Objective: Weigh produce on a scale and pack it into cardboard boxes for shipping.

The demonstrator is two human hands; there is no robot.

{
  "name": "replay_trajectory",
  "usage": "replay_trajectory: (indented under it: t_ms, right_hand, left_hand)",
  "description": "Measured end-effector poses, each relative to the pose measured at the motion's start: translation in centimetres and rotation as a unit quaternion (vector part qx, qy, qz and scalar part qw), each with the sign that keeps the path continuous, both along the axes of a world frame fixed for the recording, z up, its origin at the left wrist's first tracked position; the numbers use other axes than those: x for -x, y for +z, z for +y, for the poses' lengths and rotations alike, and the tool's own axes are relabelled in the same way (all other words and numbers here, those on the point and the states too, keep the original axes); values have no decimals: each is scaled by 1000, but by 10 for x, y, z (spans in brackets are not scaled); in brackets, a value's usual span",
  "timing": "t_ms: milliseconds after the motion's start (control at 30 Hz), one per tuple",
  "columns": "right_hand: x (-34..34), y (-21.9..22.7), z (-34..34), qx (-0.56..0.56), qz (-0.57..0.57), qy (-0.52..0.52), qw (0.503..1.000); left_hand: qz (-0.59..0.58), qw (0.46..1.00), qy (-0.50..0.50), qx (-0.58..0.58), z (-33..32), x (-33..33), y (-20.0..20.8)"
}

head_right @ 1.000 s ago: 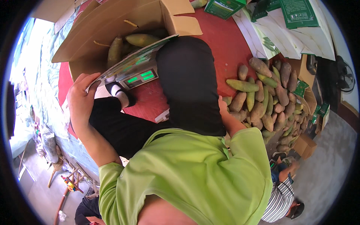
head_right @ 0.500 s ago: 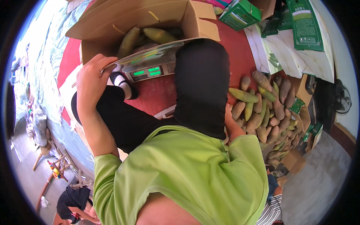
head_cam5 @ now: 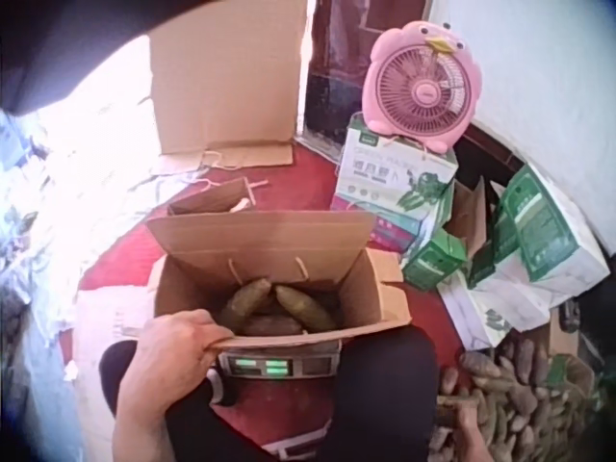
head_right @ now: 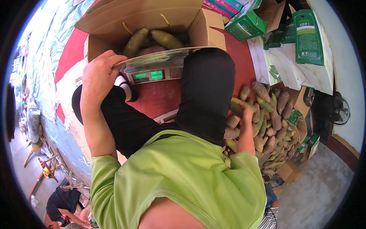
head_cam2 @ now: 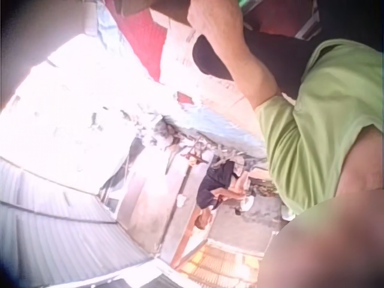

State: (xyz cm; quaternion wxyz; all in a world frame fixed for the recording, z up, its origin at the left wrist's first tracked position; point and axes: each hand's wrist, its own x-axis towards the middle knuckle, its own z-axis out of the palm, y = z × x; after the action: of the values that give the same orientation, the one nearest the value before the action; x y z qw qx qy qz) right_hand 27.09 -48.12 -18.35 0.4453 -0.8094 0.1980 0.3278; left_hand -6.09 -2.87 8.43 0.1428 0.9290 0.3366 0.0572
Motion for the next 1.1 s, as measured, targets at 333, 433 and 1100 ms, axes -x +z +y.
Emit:
replay_trajectory:
  t_ms: [333,433,1100]
  right_hand:
    - [-24,271,195,-422,-283,252,824]
    - [-19,302,254,-486,-250,368,753]
    - [-2,57,82,108,-309,462,824]
  left_hand:
    - [4,1000,-7,11,3,-6,-2]
    - [0,1000,-10,5,3,-6,-3]
    - [-11,998,-18,54,3,-11,0]
